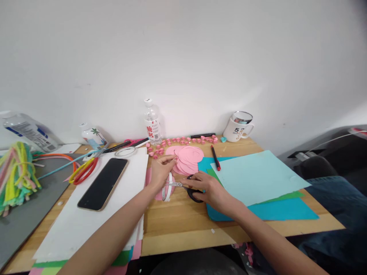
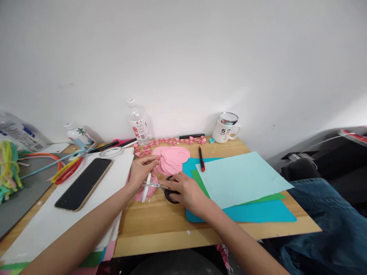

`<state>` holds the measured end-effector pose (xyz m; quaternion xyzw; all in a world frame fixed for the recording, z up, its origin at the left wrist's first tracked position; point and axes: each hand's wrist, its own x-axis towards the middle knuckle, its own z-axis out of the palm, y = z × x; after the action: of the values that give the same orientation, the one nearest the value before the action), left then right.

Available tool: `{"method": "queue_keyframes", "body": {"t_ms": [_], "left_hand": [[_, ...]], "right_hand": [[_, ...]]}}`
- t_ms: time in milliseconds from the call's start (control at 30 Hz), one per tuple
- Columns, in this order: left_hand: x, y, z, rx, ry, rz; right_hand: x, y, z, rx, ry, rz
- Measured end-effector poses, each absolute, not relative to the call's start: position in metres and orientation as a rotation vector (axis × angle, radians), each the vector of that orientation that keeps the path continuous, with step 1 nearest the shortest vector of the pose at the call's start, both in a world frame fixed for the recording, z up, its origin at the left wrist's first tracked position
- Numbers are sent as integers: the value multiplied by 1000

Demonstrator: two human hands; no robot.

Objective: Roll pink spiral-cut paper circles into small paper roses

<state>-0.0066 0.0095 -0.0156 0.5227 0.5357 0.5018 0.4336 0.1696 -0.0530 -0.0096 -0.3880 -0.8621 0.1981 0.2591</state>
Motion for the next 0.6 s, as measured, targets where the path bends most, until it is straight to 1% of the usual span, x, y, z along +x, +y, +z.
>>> {"method": "queue_keyframes", "body": {"t_ms": [367,600], "left_hand": [[-3,3,-8,1310,1287,1195],[-2,3,-11,1424,1264,1231]], "right_hand": [[174,-51,-13,-979,-2344,532],[170,-54,-11,-1025,-2335,424]]}}
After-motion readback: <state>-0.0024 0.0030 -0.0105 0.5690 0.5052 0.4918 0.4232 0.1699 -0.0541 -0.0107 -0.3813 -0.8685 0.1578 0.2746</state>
